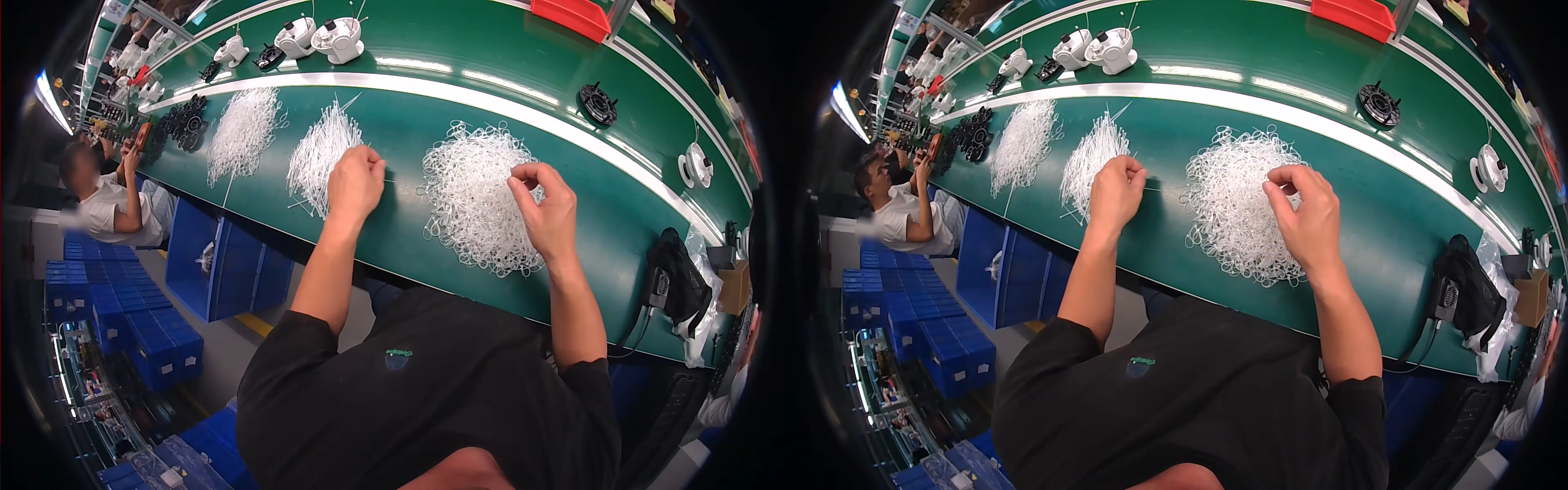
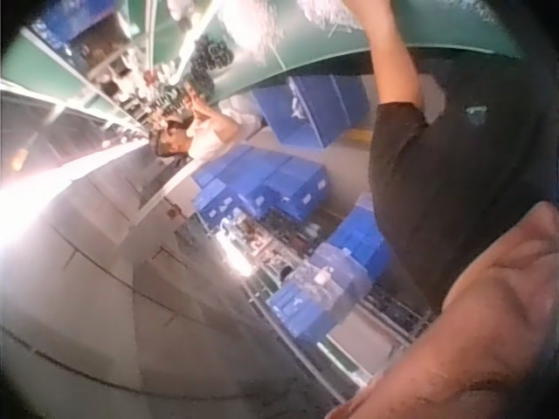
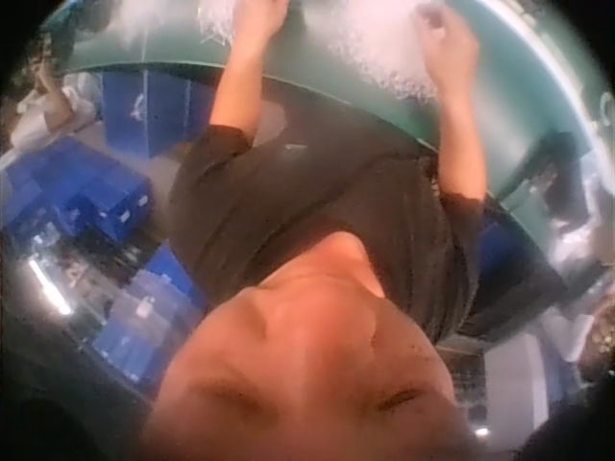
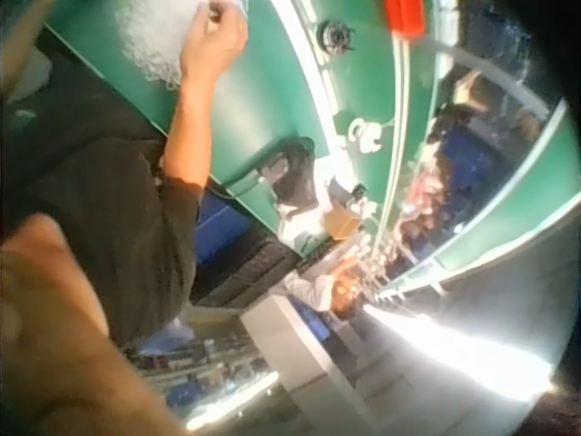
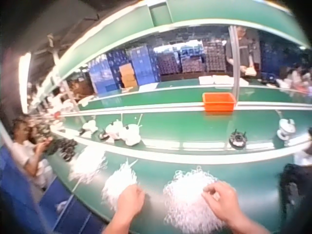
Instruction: The person assembles small white electronic devices on a green workbench. They pick up the devices, insert white zip ties into specific slots, and move the completed units down the line. The process is repetitive, involving handling multiple identical units one by one.
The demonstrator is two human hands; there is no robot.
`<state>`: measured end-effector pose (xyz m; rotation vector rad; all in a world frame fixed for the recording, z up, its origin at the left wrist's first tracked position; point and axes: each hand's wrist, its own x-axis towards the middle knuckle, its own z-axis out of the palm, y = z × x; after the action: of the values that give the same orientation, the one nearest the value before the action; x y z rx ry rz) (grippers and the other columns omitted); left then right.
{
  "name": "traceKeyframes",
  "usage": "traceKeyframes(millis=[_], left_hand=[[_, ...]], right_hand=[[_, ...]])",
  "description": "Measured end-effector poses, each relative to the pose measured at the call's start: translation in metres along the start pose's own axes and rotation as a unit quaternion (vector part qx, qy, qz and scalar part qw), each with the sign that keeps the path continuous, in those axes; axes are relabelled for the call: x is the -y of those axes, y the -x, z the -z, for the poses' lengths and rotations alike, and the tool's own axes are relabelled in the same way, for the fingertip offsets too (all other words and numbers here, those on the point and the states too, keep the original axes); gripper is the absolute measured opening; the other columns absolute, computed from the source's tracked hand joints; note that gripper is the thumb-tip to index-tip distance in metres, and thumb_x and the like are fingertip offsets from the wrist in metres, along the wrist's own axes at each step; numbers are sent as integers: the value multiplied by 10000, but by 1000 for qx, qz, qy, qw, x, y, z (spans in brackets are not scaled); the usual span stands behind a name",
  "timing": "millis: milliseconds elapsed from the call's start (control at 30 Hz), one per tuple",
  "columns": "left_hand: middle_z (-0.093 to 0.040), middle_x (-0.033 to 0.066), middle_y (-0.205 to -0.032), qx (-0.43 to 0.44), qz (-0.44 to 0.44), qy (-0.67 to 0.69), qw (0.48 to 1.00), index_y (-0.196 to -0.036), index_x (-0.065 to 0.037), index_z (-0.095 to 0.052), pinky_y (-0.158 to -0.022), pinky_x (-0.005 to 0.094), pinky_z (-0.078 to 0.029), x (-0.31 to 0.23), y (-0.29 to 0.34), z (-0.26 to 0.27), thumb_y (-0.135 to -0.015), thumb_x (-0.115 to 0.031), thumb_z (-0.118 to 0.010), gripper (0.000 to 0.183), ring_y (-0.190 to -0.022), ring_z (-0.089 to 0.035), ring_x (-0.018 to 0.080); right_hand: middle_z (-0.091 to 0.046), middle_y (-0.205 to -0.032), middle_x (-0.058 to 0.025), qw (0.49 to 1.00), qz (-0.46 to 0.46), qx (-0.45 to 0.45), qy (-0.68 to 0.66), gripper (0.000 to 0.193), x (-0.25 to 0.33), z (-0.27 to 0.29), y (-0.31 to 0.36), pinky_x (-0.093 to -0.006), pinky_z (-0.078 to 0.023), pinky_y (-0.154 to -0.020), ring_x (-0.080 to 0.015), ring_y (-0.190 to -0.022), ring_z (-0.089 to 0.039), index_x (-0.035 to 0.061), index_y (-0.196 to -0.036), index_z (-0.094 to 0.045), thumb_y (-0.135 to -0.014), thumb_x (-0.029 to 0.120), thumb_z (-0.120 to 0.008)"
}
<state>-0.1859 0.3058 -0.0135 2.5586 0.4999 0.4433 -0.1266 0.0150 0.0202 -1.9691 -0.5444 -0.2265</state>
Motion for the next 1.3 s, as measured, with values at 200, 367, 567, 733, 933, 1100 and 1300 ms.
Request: traceKeyframes(millis=[200,367,567,733,933,1100,1300], left_hand=[[-703,168,-838,45,64,-84,993,-838,-33,-673,-711,468,-532,10,-9,-5,-819,-154,-721,132,-802,-680,378],[-703,187,-837,52,51,-102,992,-847,-32,-679,-715,477,-534,10,-12,-9,-820,-132,-688,105,-816,-679,393],[-687,153,-824,8,7,60,998,-886,-1,-650,-665,393,-526,9,-14,-14,-875,-126,-665,127,-715,-664,286],[-668,64,-870,39,1,423,905,-963,1,-596,-579,226,-457,-23,-13,2,-981,-121,-593,124,-664,-576,74],[-649,111,-973,120,-34,613,780,-1026,-34,-535,-543,192,-430,-69,3,9,-1013,-118,-561,89,-647,-553,74],[-651,111,-977,178,-13,674,717,-1051,-6,-531,-594,228,-504,-83,19,-1,-1002,-88,-572,104,-698,-599,99],[-652,83,-927,208,9,651,730,-1070,31,-578,-701,274,-579,-84,30,-17,-960,-48,-622,143,-798,-645,122]], right_hand=[[-694,-844,-75,1000,4,5,3,94,-7,-2,3,-351,-495,-769,-222,-752,-641,31,-882,-668,-825,80,-724],[-688,-832,-62,1000,7,18,5,93,-6,-2,6,-357,-484,-801,-220,-749,-635,40,-875,-667,-822,87,-727],[-686,-849,-70,998,41,46,18,116,-4,-3,7,-355,-487,-791,-222,-749,-639,39,-905,-662,-821,87,-727],[-692,-908,-103,996,50,59,-47,180,10,-18,6,-359,-521,-746,-243,-801,-670,35,-980,-652,-837,110,-732],[-697,-974,-124,981,9,104,-165,270,29,-41,6,-355,-547,-790,-247,-882,-699,25,-1070,-607,-855,124,-737],[-697,-881,-114,972,-36,98,-211,133,30,-41,6,-316,-552,-737,-209,-837,-701,6,-980,-628,-874,58,-689],[-679,-846,-101,989,37,-4,-145,100,21,-33,3,-324,-545,-714,-190,-784,-680,8,-963,-630,-875,29,-673]])
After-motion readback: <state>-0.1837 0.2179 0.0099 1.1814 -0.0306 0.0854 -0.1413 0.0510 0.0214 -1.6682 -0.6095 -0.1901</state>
